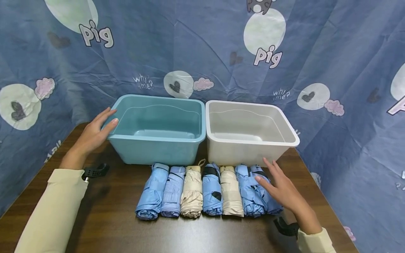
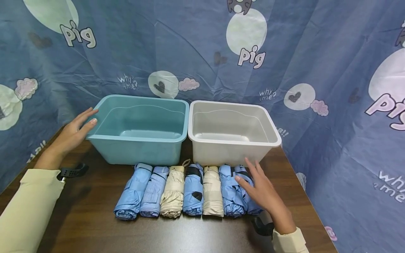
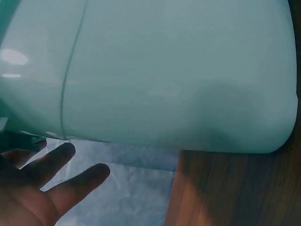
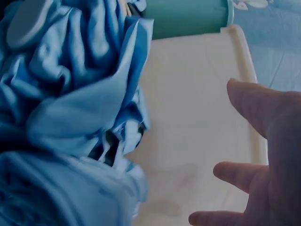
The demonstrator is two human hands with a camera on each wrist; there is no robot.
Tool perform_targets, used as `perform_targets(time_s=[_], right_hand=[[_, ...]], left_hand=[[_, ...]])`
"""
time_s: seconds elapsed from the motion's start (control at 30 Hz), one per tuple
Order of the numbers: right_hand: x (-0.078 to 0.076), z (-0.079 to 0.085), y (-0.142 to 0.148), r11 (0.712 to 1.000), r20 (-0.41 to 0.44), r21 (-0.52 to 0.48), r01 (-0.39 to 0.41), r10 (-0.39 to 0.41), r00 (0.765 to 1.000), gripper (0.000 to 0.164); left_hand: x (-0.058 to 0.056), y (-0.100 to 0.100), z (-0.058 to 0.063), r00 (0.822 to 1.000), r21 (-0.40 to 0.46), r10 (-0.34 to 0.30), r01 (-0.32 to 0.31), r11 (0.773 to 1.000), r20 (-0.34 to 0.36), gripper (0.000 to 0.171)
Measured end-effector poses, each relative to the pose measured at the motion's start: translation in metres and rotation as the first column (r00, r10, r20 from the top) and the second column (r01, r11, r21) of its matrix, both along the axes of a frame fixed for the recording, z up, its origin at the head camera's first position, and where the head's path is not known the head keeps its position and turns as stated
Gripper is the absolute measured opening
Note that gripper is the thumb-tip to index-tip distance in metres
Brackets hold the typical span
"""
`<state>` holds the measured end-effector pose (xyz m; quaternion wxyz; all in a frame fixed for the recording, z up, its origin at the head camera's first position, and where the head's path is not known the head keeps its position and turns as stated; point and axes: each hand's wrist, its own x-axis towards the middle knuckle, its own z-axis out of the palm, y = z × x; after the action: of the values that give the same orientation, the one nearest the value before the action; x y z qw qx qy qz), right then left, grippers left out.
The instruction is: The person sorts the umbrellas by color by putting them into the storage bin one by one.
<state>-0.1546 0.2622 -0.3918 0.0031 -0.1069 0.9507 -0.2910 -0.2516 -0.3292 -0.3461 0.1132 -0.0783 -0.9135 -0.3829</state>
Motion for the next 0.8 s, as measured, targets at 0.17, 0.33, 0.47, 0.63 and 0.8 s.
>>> perform_targets(time_s=[0.17,0.33,0.47,0.63,0.8], right_hand=[[-0.004,-0.01,0.009,0.998,0.028,-0.051,-0.02,0.021,0.999,0.076],[-0.01,-0.016,0.009,0.995,0.023,-0.065,-0.07,0.071,0.997,0.076],[-0.012,-0.02,0.01,0.996,0.023,-0.042,-0.078,0.079,0.997,0.072],[-0.012,-0.02,0.015,0.996,0.034,0.028,-0.08,0.079,0.996,0.063],[-0.012,-0.021,0.017,0.992,0.048,0.073,-0.105,0.101,0.994,0.058]], left_hand=[[-0.001,0.003,-0.004,1.0,0.028,0.003,-0.002,1.0,-0.01,0.061],[0.004,0.0,-0.006,0.999,0.04,0.02,-0.018,0.999,-0.026,0.061],[0.005,-0.001,-0.006,0.999,0.043,0.026,-0.025,0.999,-0.021,0.062],[0.002,0.0,-0.007,1.0,0.055,0.016,-0.015,0.998,-0.024,0.061],[-0.001,0.003,-0.008,0.998,0.062,0.018,-0.015,0.998,-0.054,0.058]])
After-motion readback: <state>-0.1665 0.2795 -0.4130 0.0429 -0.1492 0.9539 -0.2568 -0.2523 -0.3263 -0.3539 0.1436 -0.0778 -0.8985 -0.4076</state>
